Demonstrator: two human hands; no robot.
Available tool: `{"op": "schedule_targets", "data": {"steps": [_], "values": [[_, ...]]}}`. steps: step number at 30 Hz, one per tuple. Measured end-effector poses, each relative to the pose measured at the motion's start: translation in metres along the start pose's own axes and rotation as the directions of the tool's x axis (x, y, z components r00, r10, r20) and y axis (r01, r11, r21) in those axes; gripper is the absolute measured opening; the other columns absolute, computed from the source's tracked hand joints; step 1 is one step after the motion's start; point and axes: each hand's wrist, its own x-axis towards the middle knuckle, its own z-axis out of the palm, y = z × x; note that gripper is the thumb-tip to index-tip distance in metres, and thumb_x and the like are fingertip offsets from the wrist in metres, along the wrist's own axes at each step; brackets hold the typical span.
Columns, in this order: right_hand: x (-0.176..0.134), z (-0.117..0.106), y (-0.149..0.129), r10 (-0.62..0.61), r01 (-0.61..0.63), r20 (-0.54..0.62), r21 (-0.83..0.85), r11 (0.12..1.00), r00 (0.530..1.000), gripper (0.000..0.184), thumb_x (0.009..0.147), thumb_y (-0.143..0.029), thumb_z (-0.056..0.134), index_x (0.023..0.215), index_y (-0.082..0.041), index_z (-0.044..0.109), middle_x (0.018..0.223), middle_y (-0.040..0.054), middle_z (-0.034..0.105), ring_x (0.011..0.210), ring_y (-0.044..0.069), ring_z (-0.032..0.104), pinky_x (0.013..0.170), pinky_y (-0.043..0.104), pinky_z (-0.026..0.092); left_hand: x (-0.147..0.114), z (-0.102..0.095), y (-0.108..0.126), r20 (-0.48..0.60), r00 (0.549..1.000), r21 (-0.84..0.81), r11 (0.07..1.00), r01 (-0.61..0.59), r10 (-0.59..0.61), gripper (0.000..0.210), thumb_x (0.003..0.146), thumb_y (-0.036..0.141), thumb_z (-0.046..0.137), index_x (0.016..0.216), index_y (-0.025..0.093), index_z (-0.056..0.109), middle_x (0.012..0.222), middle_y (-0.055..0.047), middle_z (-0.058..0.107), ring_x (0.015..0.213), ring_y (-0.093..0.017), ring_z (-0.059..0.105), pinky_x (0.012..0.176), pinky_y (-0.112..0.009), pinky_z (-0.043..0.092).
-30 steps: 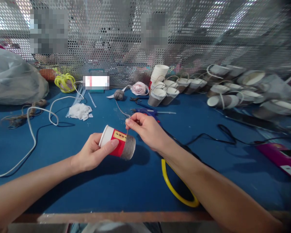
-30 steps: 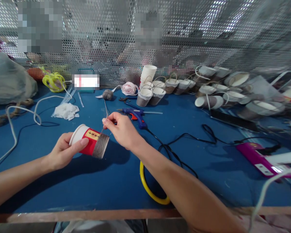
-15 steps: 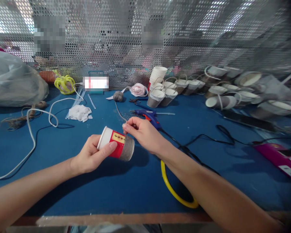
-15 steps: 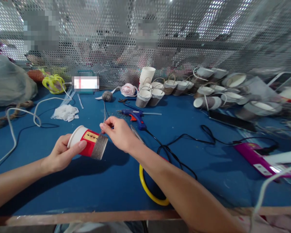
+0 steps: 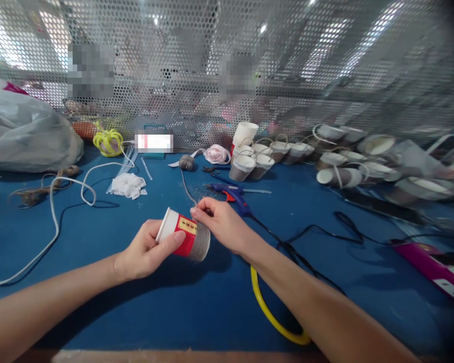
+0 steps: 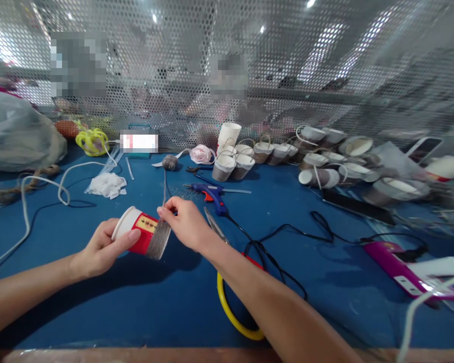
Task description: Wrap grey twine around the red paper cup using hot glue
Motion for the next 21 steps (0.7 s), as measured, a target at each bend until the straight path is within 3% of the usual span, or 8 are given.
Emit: {"op": "schedule_targets", "data": {"steps": [9,21], "values": [[0.001,0.0023,0.0034,0.04,-0.04,0.034,0.003,0.999,0.999,0.021,0.078,-0.033,0.049,0.064,-0.017,0.047,0.057,-0.0035,0.046,0.052,0.009,0.038,0.049,0.023,0.03,0.0005,0.0012,-0.0007,-0.002,0.999,-0.063,0.997,0.044,-0.045,0.032,0.084,0.033,0.044,0.065,0.011,0.055,0.056,0.001,0.046,0.05,-0.007,0.034,0.047,-0.018,0.032],[0.0004,0.0035,0.0037,0.07,-0.073,0.079,0.046,0.996,0.994,0.023,0.077,-0.037,0.049,0.066,-0.018,0.047,0.057,-0.0043,0.044,0.05,0.009,0.037,0.046,0.022,0.029,0.0014,0.0003,0.0005,-0.007,0.999,0.007,0.999,-0.04,0.04,0.029,0.084,0.028,0.043,0.06,0.012,0.051,0.053,0.002,0.045,0.048,-0.006,0.033,0.045,-0.018,0.03]]}}
